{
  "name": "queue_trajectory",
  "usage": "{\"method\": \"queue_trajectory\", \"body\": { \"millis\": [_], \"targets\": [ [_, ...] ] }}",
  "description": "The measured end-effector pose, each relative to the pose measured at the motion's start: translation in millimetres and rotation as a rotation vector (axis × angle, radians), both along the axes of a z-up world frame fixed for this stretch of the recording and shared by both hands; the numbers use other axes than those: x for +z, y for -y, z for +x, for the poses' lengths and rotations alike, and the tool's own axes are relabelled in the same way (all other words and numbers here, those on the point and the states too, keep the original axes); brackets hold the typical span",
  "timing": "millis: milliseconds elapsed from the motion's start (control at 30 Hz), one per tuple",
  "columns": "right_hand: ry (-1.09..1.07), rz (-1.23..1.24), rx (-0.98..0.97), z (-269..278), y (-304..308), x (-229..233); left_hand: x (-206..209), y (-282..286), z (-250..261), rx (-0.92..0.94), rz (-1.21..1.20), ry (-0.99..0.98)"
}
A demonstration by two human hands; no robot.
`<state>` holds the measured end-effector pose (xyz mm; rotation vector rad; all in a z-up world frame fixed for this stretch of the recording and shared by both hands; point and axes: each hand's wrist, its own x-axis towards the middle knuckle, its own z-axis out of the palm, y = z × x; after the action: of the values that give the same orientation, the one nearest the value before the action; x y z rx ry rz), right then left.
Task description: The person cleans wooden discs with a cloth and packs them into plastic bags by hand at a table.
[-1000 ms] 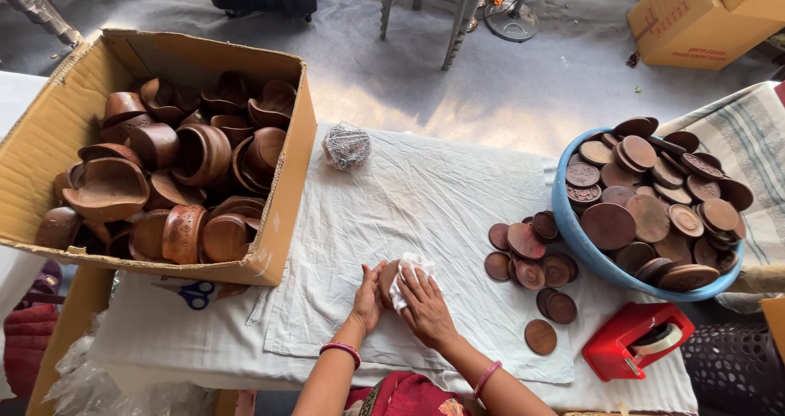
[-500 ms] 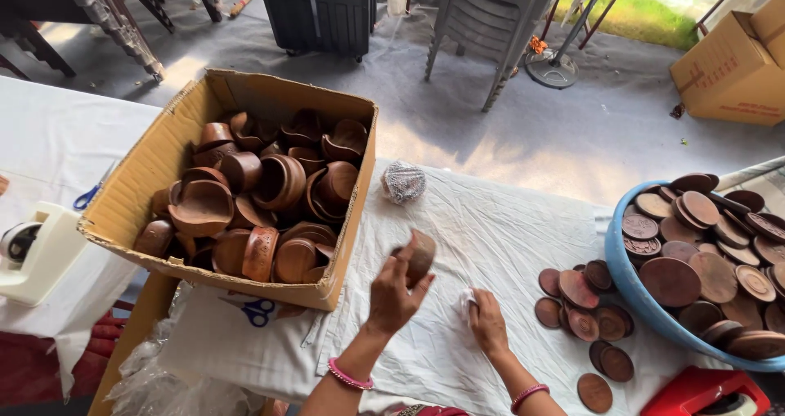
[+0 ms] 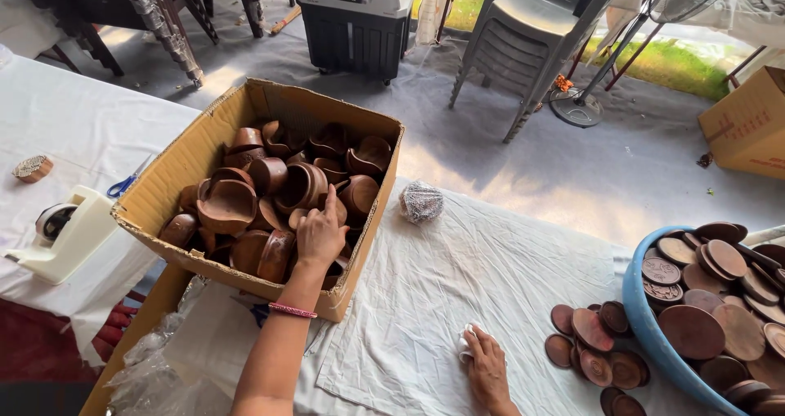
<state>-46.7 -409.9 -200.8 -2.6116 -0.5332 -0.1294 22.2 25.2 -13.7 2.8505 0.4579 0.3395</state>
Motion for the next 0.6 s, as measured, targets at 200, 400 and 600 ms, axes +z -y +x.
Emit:
{"method": "queue_trajectory", "body": {
  "millis": [200,400,600],
  "targets": [
    [-0.005,0.402,-0.055,14.7,-24.0,26.4,48.7,91.6,-32.3,-0.27,-0.3,0.741],
    [0.513,0.501,0.138,23.7,-76.1,118.3,-10.6,226.1,-31.1,-0.409,-1.854,0.355],
    [0.17,0.484,-0.08,53.8,-43.7,84.2,-140.7,274.6,-28.2,0.106,-2.207,-0.042]
  ]
}}
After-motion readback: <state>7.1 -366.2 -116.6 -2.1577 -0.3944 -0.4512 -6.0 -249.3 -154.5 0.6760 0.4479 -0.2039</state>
